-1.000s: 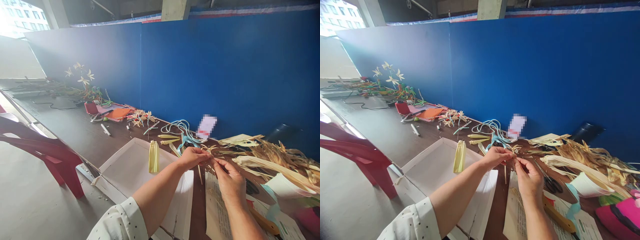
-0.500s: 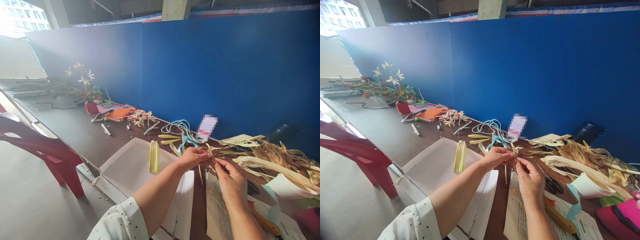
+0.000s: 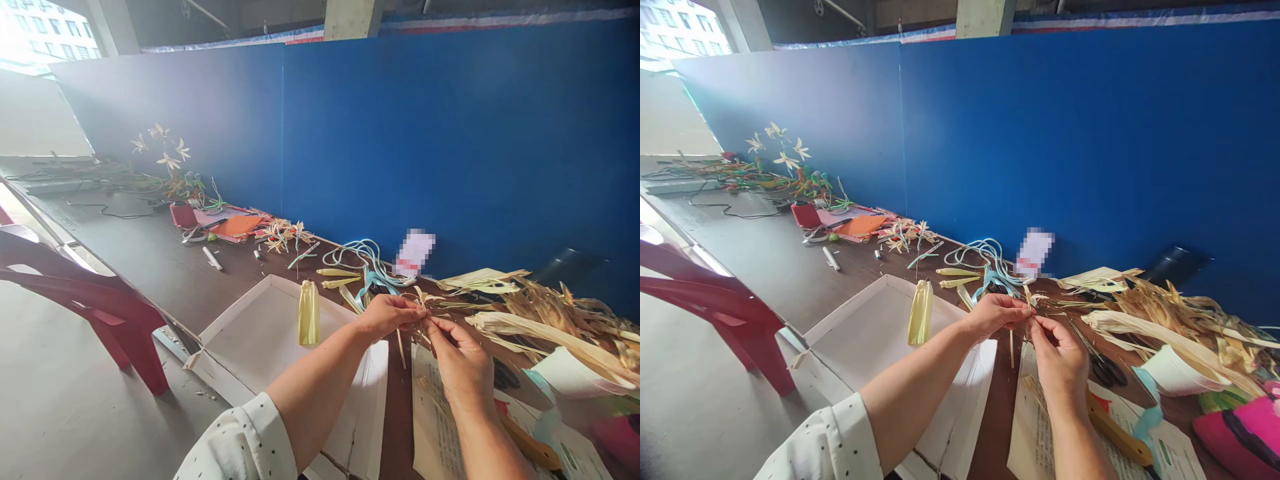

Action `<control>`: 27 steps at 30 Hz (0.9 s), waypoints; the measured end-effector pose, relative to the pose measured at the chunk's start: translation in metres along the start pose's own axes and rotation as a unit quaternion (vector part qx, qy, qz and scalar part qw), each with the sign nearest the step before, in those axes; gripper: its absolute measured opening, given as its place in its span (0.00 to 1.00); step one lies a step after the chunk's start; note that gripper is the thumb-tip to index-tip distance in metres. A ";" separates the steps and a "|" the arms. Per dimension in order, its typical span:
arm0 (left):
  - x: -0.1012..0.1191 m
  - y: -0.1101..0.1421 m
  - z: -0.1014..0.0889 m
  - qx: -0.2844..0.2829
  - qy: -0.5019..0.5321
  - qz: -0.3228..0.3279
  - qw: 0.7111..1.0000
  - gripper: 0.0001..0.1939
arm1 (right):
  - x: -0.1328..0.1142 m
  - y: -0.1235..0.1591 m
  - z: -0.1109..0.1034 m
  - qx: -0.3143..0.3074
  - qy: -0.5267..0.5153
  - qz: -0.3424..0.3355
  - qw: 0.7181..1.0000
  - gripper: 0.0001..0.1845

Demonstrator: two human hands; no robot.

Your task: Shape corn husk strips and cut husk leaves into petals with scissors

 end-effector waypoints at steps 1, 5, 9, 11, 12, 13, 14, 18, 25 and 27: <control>-0.001 -0.001 0.000 0.000 0.003 0.000 1.000 0.28 | 0.000 0.000 0.000 0.000 0.000 -0.004 1.000 0.24; -0.001 0.000 0.000 0.009 0.003 -0.007 1.000 0.29 | 0.005 -0.001 0.002 0.004 -0.014 -0.032 0.999 0.27; 0.000 0.001 0.000 0.013 0.009 -0.005 1.000 0.29 | 0.005 0.000 0.003 0.001 -0.020 -0.034 0.999 0.28; 0.000 0.000 0.000 0.012 0.021 -0.001 1.000 0.28 | 0.002 0.001 0.004 -0.010 -0.031 -0.023 0.999 0.28; -0.001 0.000 -0.001 0.014 0.028 0.001 1.000 0.28 | 0.001 0.001 0.004 -0.019 -0.041 -0.015 0.999 0.29; -0.001 -0.001 -0.001 0.017 0.034 0.004 0.999 0.27 | 0.000 0.002 0.004 -0.026 -0.050 -0.006 0.998 0.29; -0.001 -0.001 -0.001 0.022 0.038 0.007 0.999 0.27 | -0.001 0.002 0.003 -0.030 -0.056 0.001 0.998 0.28; -0.002 -0.003 -0.002 0.041 0.032 0.015 0.999 0.27 | 0.002 -0.001 0.001 -0.008 -0.017 0.012 1.000 0.26; -0.007 -0.007 -0.005 0.009 0.026 0.017 0.999 0.26 | -0.009 -0.015 -0.016 0.101 -0.089 0.029 0.990 0.26; -0.006 -0.006 -0.004 -0.007 0.029 0.007 1.000 0.25 | -0.026 -0.019 -0.034 0.122 -0.114 0.003 0.986 0.25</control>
Point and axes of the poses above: each hand's wrist, its own y-axis away from the middle knuckle, its own z-axis out of the palm, x = y × z, the point moved 2 cm from there along -y, towards the middle knuckle, and after that the axes turned 13 degrees about x, right-handed, at the moved point
